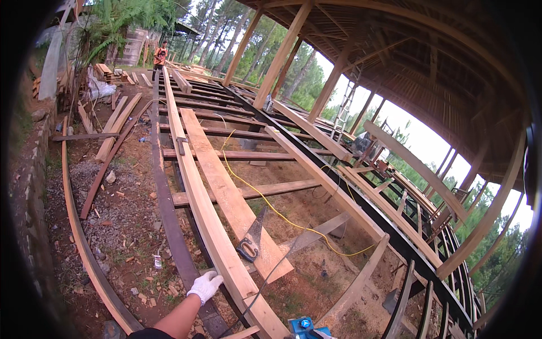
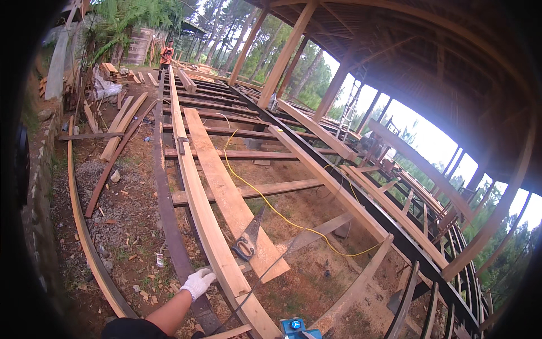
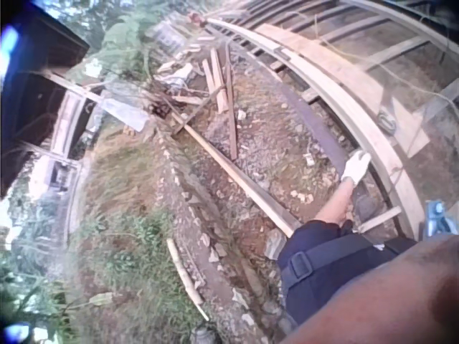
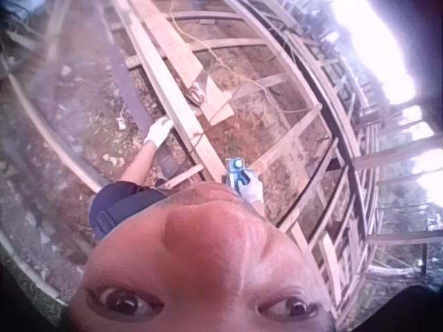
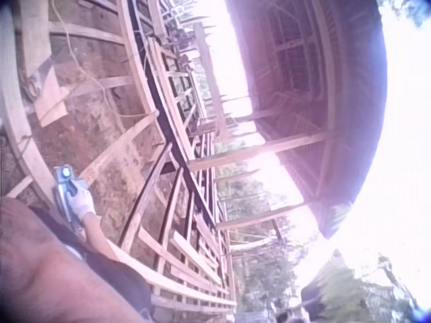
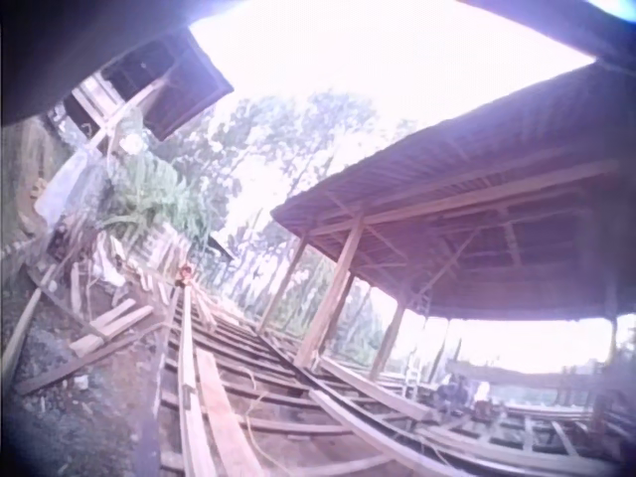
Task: The person uses an electric planer on a wooden beam, saws the end of another beam with a hand saw, and then positions and fits a beam into a mortise joint in a floor frame structure.
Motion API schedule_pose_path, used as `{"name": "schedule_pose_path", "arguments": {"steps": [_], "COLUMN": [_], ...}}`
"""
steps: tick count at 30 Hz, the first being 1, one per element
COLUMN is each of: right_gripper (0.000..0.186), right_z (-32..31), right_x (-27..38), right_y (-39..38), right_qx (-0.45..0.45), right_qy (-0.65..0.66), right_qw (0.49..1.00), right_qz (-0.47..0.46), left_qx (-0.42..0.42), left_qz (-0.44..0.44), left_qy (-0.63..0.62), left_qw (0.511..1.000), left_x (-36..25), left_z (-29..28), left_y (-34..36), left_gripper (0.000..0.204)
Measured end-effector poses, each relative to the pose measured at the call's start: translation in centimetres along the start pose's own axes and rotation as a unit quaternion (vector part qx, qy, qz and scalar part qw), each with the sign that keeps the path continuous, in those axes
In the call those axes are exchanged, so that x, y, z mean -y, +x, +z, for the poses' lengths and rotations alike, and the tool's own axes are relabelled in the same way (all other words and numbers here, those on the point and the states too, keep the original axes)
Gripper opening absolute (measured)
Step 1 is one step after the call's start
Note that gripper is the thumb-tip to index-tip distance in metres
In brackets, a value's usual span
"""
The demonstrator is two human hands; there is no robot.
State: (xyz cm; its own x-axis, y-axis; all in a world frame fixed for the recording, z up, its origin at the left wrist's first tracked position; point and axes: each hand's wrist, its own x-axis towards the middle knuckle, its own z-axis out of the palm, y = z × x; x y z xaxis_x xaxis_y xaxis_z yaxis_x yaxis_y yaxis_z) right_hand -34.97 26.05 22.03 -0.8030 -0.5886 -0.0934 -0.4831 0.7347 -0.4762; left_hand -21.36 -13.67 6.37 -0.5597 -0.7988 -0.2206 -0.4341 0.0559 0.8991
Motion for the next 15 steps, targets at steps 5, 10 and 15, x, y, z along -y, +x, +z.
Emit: {"name": "schedule_pose_path", "arguments": {"steps": [5,10,15], "right_gripper": [0.046,0.052,0.05], "right_z": [0.3,1.2,1.5], "right_x": [-0.2,-2.3,-2.9], "right_y": [0.6,0.1,0.2], "right_qx": [0.039,-0.009,-0.014], "right_qy": [-0.126,-0.06,-0.039], "right_qw": [0.991,0.998,0.994], "right_qz": [-0.002,-0.035,-0.097], "left_qx": [0.121,0.153,0.155], "left_qz": [-0.043,-0.004,-0.071], "left_qy": [0.145,0.296,0.347], "left_qw": [0.981,0.943,0.922], "left_x": [3.0,5.5,7.5], "left_z": [0.6,-1.2,-4.9], "left_y": [-12.1,-20.4,-27.2], "left_gripper": [0.066,0.065,0.074]}}
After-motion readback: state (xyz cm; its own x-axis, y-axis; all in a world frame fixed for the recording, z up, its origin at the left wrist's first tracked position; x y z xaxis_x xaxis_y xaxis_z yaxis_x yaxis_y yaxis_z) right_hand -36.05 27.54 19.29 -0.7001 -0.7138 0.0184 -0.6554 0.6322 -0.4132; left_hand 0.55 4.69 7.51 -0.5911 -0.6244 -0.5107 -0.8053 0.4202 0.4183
